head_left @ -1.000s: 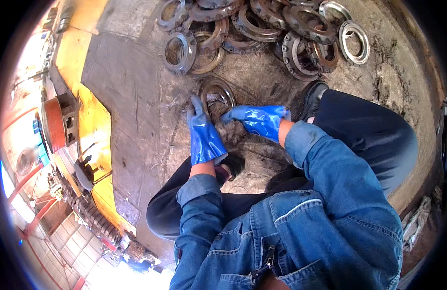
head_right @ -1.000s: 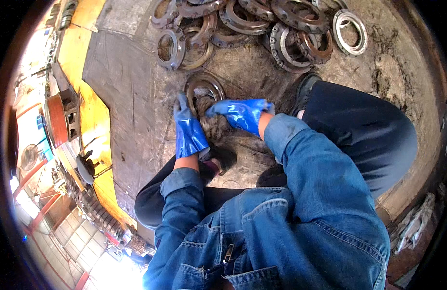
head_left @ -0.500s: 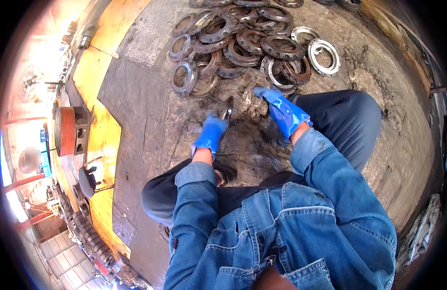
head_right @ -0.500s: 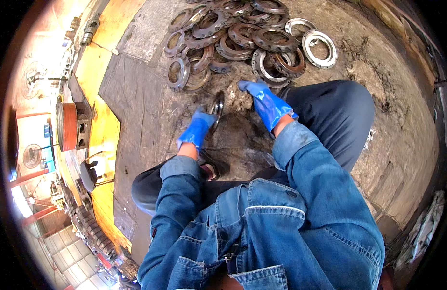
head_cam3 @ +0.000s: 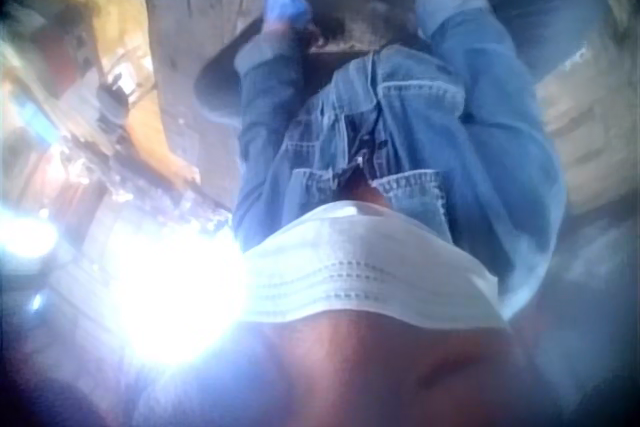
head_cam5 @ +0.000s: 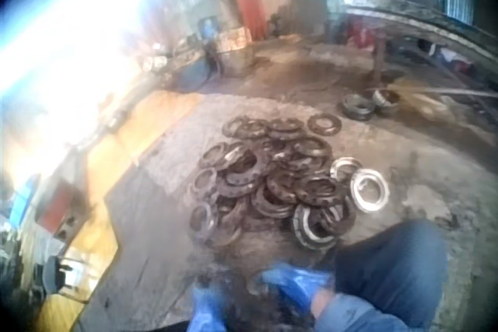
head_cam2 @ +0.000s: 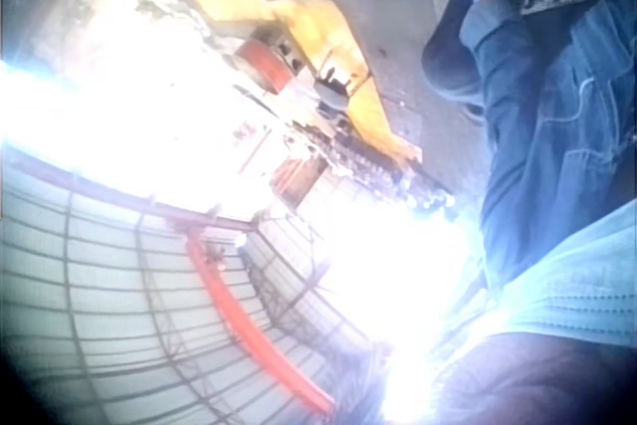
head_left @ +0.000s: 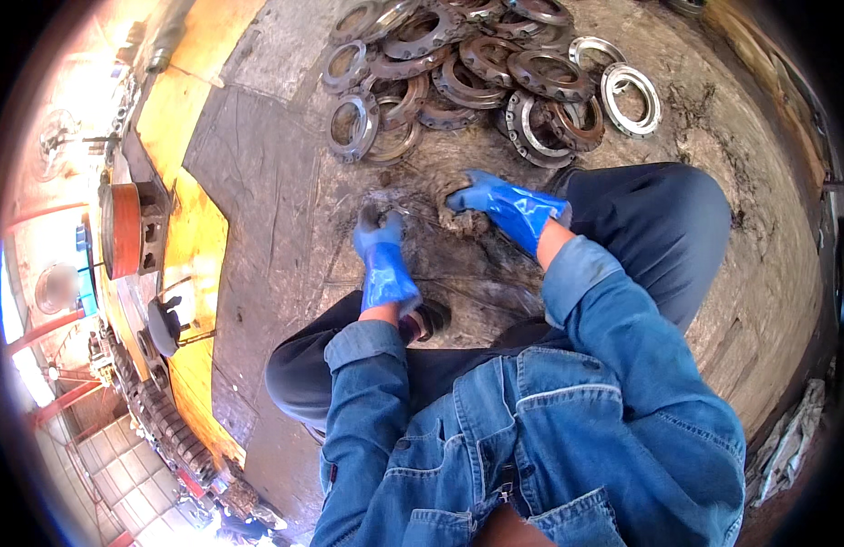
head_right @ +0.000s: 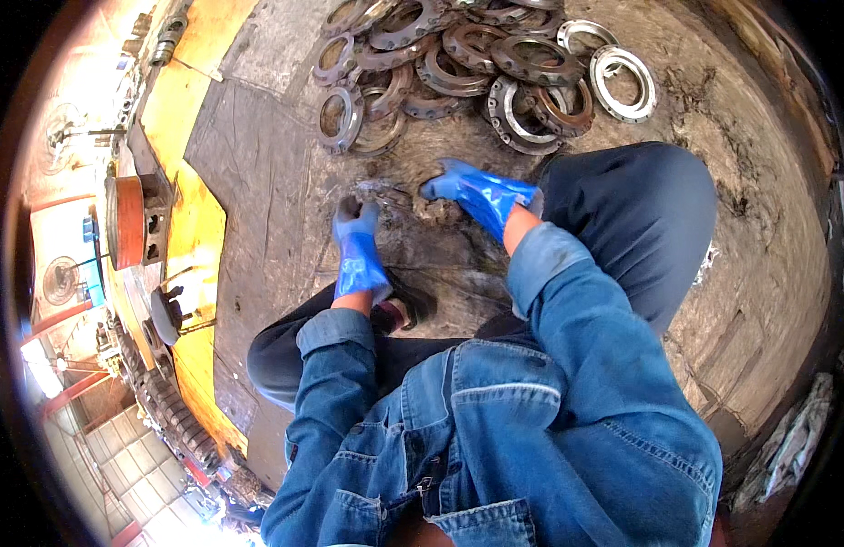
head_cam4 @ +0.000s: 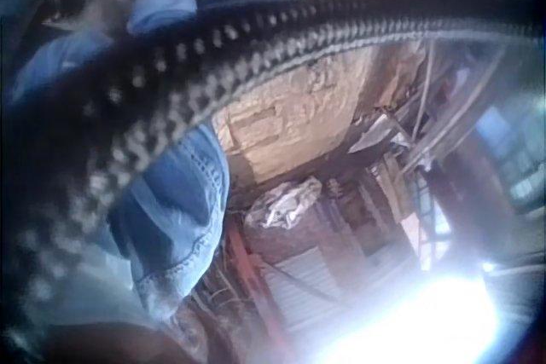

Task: The person sits on the floor and cleans a pile of rusty metal rings using a grey cloth. They pick up individual rings, wipe them thoroughly, and place them into a separate stack. The process is repeated for multiple rings throughout the clip.

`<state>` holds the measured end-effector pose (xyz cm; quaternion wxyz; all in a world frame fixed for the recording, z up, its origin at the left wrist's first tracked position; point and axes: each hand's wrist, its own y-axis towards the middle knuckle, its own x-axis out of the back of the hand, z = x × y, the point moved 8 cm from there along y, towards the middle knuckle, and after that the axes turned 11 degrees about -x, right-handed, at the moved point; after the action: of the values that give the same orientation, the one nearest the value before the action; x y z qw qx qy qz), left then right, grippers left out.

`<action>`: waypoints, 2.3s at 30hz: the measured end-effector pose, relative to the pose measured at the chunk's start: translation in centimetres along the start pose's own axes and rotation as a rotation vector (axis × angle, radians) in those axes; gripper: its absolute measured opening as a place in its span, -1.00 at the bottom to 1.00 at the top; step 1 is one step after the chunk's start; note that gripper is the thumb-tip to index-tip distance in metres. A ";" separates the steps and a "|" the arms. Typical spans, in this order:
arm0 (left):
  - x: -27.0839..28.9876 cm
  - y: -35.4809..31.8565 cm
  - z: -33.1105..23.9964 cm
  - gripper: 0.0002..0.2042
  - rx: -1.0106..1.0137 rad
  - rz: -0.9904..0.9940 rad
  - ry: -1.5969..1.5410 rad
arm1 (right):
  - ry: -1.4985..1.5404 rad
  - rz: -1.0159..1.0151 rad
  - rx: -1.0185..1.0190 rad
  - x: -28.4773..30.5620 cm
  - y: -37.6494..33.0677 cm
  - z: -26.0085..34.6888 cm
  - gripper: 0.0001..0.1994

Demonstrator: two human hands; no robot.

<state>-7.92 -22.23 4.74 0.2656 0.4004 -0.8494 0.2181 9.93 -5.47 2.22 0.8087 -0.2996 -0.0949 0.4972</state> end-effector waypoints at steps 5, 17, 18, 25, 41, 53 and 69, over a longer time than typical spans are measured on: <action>-9.1 -3.3 -0.1 -0.37 0.667 0.096 -1.200 | -0.386 -0.204 0.044 -4.5 -1.4 4.9 -0.46; -5.8 -1.9 4.1 -0.27 0.658 0.109 -1.149 | -0.916 -0.142 0.229 -2.8 -2.6 -15.7 -0.47; -5.3 -2.7 5.2 -0.25 0.663 0.102 -1.190 | -0.805 -0.291 0.192 -3.0 -2.8 -11.0 -0.45; -5.0 -1.5 7.9 -0.29 0.677 0.061 -1.026 | -0.735 -0.266 0.769 -10.1 -1.7 8.9 -0.26; -4.3 0.6 8.4 -0.34 0.706 0.061 -0.833 | -0.475 -0.403 -0.062 -1.6 11.2 -7.6 -0.50; -5.2 1.1 7.7 -0.36 0.675 0.036 -0.915 | -0.024 -0.072 -0.332 -7.3 0.5 -6.5 -0.58; -5.5 2.1 10.8 -0.39 0.483 0.079 -0.880 | -0.083 0.125 -0.229 -9.6 4.3 -5.2 -0.19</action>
<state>-9.57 -24.19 -7.27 -0.2264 0.4719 -0.8208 0.2288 4.44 -14.34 -3.08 0.7321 -0.3743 -0.1656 0.5445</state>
